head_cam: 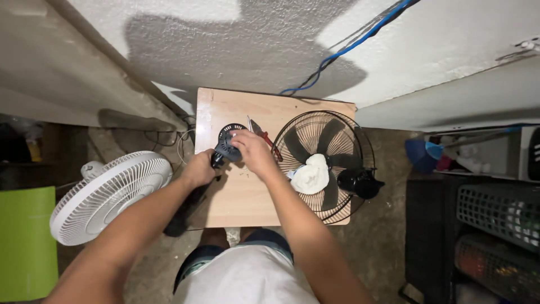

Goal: Repairing and reassembling components of an electric fan using hand tools.

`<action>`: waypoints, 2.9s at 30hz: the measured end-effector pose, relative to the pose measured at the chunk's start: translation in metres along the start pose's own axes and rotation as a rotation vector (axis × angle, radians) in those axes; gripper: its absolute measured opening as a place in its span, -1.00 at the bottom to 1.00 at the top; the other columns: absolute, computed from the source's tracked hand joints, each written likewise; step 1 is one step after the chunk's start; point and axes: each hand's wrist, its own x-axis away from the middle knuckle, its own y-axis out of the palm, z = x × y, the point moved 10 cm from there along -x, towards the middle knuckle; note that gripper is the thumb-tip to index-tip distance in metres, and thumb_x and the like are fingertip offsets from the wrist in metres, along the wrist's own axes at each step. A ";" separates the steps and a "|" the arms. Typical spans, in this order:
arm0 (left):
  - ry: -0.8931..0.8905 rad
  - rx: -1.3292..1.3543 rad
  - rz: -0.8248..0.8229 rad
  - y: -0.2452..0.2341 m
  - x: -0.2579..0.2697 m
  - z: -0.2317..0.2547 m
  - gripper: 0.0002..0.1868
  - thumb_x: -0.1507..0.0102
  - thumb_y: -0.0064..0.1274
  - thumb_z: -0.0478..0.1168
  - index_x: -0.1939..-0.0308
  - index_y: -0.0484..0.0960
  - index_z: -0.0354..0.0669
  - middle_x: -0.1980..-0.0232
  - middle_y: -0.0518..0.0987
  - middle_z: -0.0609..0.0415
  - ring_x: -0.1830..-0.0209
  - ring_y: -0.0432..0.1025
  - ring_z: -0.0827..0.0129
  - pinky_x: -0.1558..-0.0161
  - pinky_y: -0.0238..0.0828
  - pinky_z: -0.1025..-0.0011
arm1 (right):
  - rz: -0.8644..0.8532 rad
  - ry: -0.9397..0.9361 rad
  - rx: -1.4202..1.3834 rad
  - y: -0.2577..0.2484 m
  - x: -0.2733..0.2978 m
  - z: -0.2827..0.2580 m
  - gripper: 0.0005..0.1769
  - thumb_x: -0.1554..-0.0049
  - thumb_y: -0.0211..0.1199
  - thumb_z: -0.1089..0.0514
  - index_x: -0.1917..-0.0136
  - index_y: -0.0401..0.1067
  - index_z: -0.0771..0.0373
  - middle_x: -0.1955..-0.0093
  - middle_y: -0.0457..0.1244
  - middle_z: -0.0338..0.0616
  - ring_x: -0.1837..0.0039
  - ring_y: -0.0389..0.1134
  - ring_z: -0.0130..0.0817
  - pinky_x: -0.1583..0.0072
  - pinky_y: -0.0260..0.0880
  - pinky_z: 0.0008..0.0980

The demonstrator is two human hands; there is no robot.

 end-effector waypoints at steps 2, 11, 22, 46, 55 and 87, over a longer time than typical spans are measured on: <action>0.019 -0.044 -0.017 -0.010 -0.005 0.007 -0.40 0.04 0.45 -0.15 -0.04 0.62 -0.20 0.11 0.68 -0.21 0.05 0.59 -0.03 -0.03 0.51 0.14 | 0.000 -0.039 0.072 0.004 -0.002 0.002 -0.88 -0.20 0.24 0.25 0.02 0.54 0.31 -0.24 0.36 -0.03 -0.25 0.40 -0.04 -0.26 0.39 -0.21; 0.220 -0.376 -0.101 -0.044 -0.050 0.033 -0.37 0.05 0.30 -0.37 -0.13 0.54 -0.22 0.10 0.65 -0.29 0.03 0.57 -0.10 0.02 0.53 0.12 | 0.130 -0.153 0.202 -0.011 0.015 -0.025 -0.89 -0.16 0.28 0.35 0.00 0.51 0.32 -0.15 0.35 0.00 -0.17 0.41 -0.04 -0.16 0.44 -0.23; 0.260 -0.374 -0.005 -0.026 -0.044 0.041 -0.47 -0.21 0.14 -0.33 -0.27 0.42 -0.18 0.09 0.66 -0.29 -0.02 0.56 -0.13 -0.05 0.50 0.03 | 0.191 -0.141 0.272 -0.007 0.024 -0.009 -0.84 -0.18 0.29 0.37 -0.06 0.52 0.31 -0.17 0.33 0.00 -0.14 0.41 -0.04 -0.16 0.46 -0.22; 0.331 0.140 0.261 -0.032 0.007 0.081 -0.07 -0.03 0.39 0.08 -0.46 0.34 0.21 -0.51 0.15 -0.22 -0.56 -0.02 -0.12 -0.43 -0.56 -0.36 | 0.137 -0.154 0.375 -0.004 0.028 -0.004 -0.79 -0.13 0.25 0.42 -0.06 0.51 0.32 -0.14 0.33 -0.03 -0.18 0.39 -0.01 -0.19 0.43 -0.18; 0.241 0.347 0.386 -0.031 -0.004 0.071 -0.44 -0.06 0.35 -0.10 -0.17 0.67 0.26 -0.50 0.32 0.01 -0.55 0.08 0.11 -0.43 -0.73 -0.31 | 0.304 0.085 0.119 -0.013 0.025 0.051 -0.89 -0.23 0.20 0.40 0.00 0.53 0.38 -0.12 0.32 0.01 -0.11 0.42 -0.16 -0.14 0.46 -0.28; 0.224 0.245 0.260 -0.029 -0.005 0.072 0.28 0.25 0.56 -0.01 -0.51 0.20 0.22 -0.57 0.09 -0.18 -0.63 -0.09 -0.03 -0.44 -0.66 -0.40 | 0.393 0.390 -0.314 -0.017 0.018 0.126 -0.84 -0.23 0.24 0.30 -0.07 0.49 0.42 0.06 0.40 -0.25 0.11 0.35 -0.65 0.04 0.38 -0.62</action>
